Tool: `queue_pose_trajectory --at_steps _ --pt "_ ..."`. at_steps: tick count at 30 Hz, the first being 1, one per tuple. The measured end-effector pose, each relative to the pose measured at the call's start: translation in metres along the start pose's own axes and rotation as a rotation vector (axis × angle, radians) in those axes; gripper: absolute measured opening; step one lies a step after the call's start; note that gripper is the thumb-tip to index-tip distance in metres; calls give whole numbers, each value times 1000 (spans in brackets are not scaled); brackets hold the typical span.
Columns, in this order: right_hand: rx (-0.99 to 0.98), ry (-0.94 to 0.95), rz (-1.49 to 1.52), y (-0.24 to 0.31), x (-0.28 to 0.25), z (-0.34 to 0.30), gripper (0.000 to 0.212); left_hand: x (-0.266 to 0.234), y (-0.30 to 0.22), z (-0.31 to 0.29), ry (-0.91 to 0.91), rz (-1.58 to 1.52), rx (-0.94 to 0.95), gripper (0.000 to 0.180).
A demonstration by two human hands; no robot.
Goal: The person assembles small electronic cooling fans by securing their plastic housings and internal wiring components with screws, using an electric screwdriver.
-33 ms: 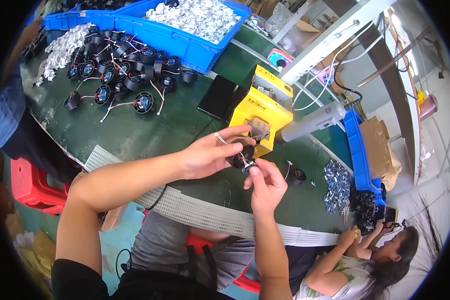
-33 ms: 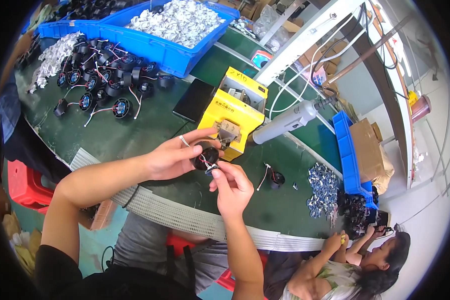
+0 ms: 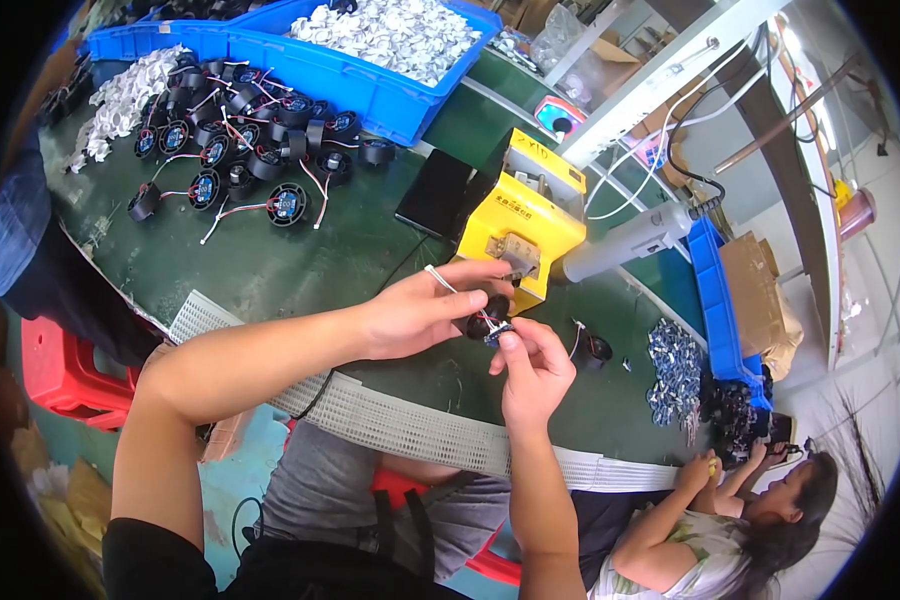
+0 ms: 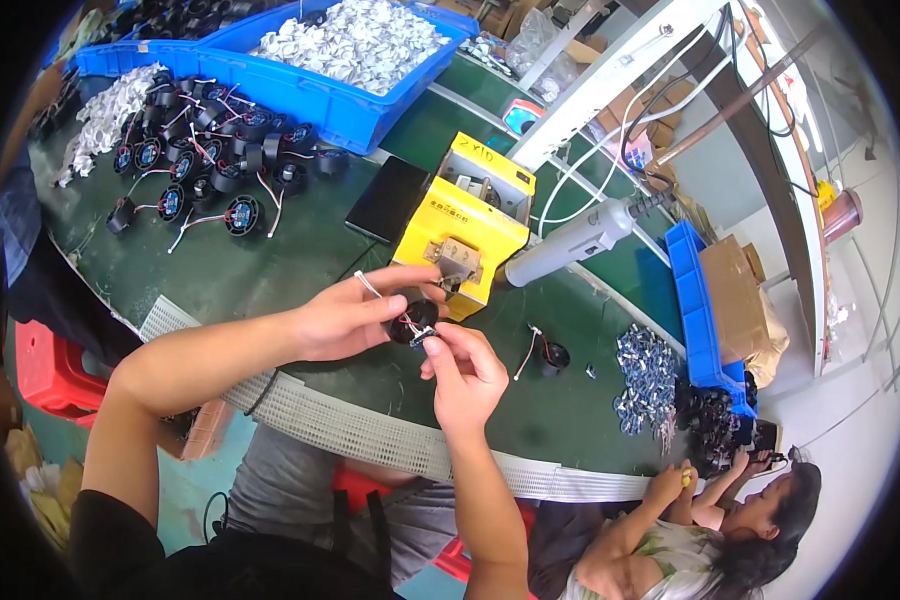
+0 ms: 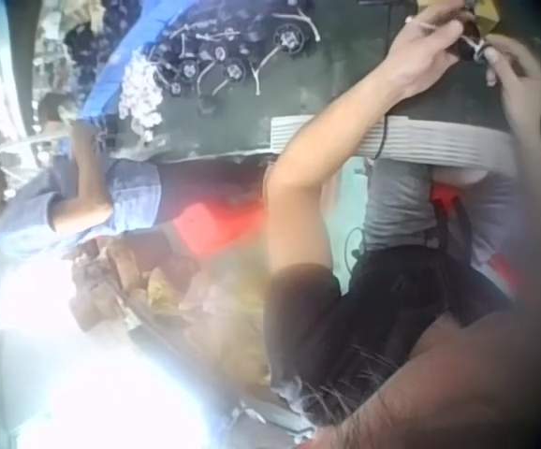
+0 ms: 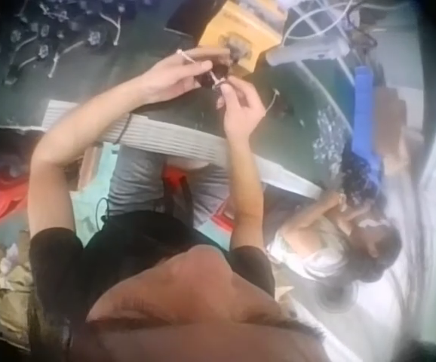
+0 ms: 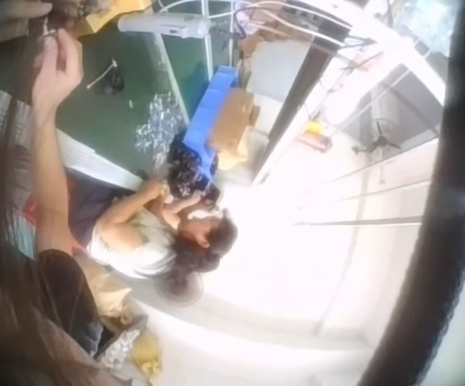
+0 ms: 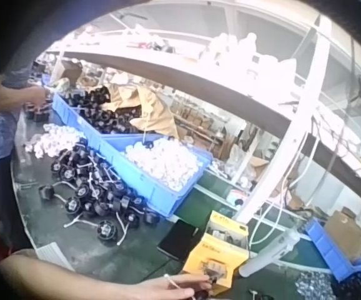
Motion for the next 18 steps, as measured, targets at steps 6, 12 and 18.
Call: queue_pose_trajectory --at_steps 6,12,18 --pt "-191 -83 -156 9 -7 -1 18 9 16 -1 55 56 -50 43" --pt "-396 -83 -312 29 6 -2 38 22 19 -5 146 -21 -38 52" --pt "-94 19 -200 -1 4 7 24 9 17 -2 -4 719 -29 65"
Point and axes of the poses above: each hand's wrist, its own z-axis towards the middle knuckle, its own x-axis out of the palm, y = z × x, the point moved 10 cm from there along z, towards the middle knuckle, and after that the axes turned 8 degrees about -y, right-handed, at the moved point
